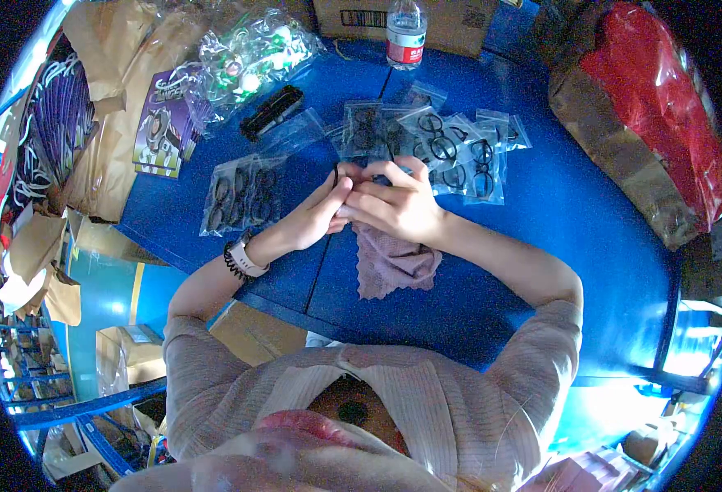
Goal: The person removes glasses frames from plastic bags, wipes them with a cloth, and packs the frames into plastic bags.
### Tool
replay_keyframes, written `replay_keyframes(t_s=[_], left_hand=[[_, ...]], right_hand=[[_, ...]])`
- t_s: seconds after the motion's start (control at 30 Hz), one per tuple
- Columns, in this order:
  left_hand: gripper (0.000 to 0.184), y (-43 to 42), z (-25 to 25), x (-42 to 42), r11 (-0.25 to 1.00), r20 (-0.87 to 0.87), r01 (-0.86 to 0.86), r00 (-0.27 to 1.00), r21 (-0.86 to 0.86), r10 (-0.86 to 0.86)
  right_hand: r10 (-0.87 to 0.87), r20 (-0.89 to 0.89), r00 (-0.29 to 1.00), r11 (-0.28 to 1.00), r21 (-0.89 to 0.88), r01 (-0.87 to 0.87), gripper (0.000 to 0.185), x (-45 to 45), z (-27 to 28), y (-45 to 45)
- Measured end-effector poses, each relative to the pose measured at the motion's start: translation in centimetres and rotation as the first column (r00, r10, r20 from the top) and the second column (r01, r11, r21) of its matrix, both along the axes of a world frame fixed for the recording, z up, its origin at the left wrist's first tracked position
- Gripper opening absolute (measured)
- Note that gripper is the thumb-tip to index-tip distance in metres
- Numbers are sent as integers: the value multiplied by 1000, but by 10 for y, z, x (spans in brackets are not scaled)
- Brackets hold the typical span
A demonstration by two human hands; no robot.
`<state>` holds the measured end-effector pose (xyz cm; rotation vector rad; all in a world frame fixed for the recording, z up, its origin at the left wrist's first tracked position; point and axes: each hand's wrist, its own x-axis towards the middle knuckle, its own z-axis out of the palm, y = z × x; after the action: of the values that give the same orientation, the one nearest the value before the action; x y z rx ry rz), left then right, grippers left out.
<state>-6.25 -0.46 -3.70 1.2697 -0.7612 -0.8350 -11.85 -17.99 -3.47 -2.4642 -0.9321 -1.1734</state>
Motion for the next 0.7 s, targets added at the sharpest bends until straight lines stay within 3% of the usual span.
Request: replay_keyframes(t_s=[0.2,0.33,0.53,0.7], left_hand=[[40,3,10,-1,995,29,20,999,96,-23],[46,2,5,0,995,200,28,979,100,-47],[42,2,9,0,993,166,67,983,97,-82],[42,1,5,0,996,364,0,931,93,-34]], right_hand=[[43,0,999,999,-17,-43,18,3,-2,0],[98,-10,995,994,41,-97,18,2,1,-3],[79,6,997,997,13,-79,18,3,-6,-2],[109,-15,994,993,37,-108,16,5,-6,-4]])
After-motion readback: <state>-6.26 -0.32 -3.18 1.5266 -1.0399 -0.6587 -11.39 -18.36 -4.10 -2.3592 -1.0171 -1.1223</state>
